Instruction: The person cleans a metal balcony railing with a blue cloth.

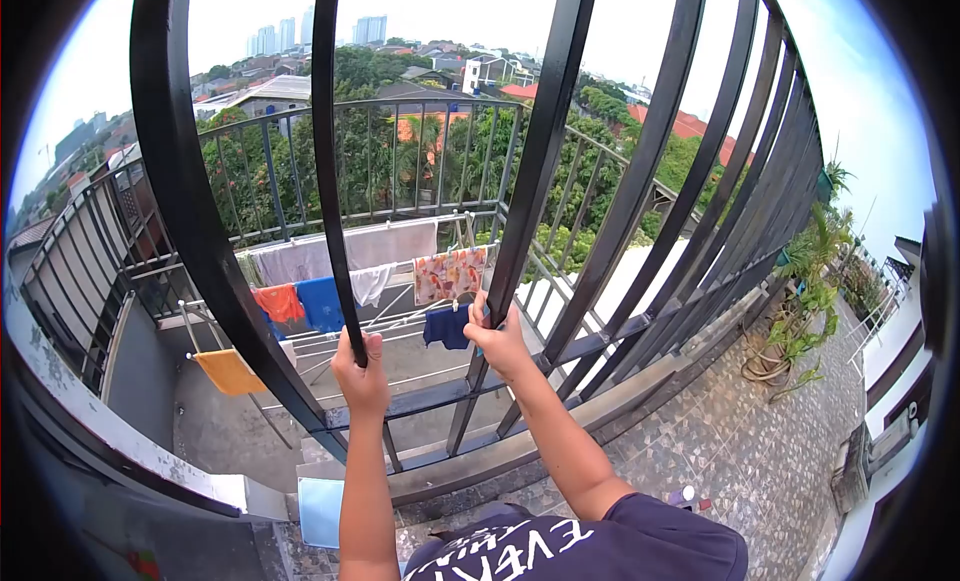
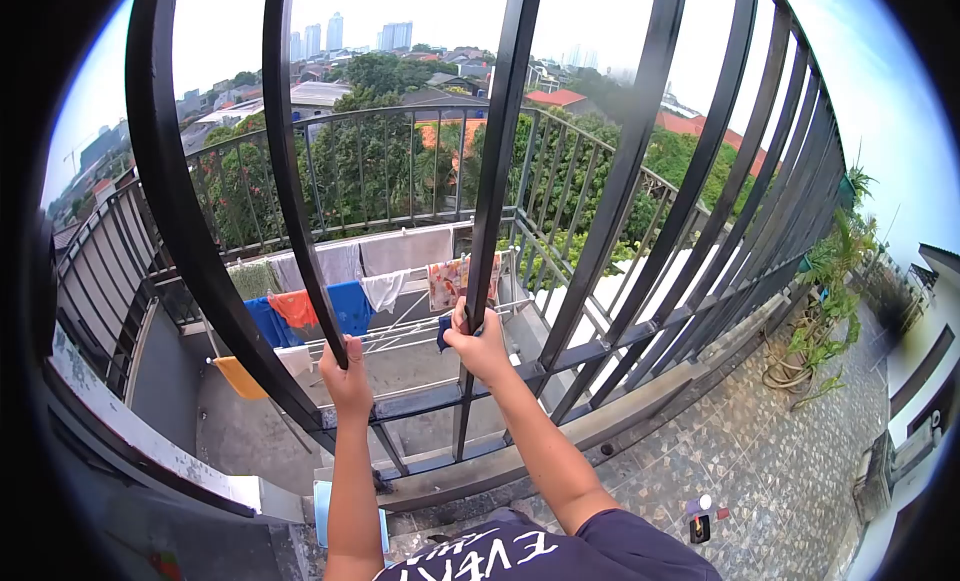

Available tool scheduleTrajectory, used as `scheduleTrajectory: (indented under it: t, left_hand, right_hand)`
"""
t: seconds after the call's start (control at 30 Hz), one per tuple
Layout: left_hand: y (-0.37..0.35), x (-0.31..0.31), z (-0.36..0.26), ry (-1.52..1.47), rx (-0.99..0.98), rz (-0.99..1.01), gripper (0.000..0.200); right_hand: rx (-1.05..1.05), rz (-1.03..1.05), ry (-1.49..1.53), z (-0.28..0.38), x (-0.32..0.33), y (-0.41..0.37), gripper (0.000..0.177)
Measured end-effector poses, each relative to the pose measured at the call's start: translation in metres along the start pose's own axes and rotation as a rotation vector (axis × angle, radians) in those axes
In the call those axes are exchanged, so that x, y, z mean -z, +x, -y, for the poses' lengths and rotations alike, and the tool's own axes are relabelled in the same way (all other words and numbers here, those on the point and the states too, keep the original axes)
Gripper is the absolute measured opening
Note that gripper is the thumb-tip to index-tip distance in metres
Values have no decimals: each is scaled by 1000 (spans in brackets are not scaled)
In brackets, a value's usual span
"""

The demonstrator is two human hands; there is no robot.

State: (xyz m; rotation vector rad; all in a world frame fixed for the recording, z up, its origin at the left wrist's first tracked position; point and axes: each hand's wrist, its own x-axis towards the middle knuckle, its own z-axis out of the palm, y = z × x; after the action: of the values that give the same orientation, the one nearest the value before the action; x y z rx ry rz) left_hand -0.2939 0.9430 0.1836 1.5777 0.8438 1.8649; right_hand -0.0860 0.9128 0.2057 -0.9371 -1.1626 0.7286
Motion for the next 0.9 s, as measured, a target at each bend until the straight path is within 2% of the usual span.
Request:
scheduleTrajectory:
  t: [0.1, 0.17, 0.27, 0.33, 0.37, 0.4, 0.5, 0.57, 0.6, 0.67, 0.7, 0.77, 0.8, 0.83, 0.9]
  left_hand:
    - [-4, 2, -1, 6, 39, 6, 46]
    - [-3, 1, -2, 10, 30, 1, 46]
    - [-4, 1, 5, 5, 1, -2, 45]
    - [-3, 2, 2, 9, 13, 13, 45]
    - [-3, 3, 0, 10, 19, 18, 45]
    - [-3, 2, 0, 8, 8, 6, 45]
    - [-3, 1, -1, 7, 19, 4, 44]
    - [-2, 1, 4, 9, -2, 3, 43]
    - [-3, 1, 4, 4, 10, 2, 43]
    - [-6, 0, 3, 9, 13, -9, 43]
    - [-6, 0, 3, 21, -2, -14, 43]
    - [-2, 0, 2, 34, -30, -25, 43]
    - [-2, 0, 2, 35, -35, -32, 42]
    - [-4, -1, 1, 33, -38, -36, 42]
    - [-5, 0, 2, 31, 0, -19, 42]
  right_hand:
    - [146, -26, 22, 138, -24, 61, 23]
    - [115, -29, -78, 196, -26, 94, 16]
    - [206, -23, -67, 183, -23, 90, 15]
    - [158, -143, -49, 132, -24, 66, 14]
    - [120, -181, -176, 110, -22, 51, 21]
    - [116, -225, -165, 86, -23, 40, 21]
    - [46, -200, -46, 107, -24, 55, 21]
    - [233, -274, -77, 167, -38, 87, 15]
    - [249, -278, -71, 204, -44, 102, 15]
    - [381, -464, -405, 257, -58, 130, 16]
    - [395, -509, -478, 270, -64, 131, 19]
    - [530, -628, -595, 259, -70, 125, 22]
    - [523, -678, -623, 248, -73, 116, 23]
    - [514, -730, -654, 232, -76, 103, 24]
    - [346, -730, -593, 192, -75, 75, 17]
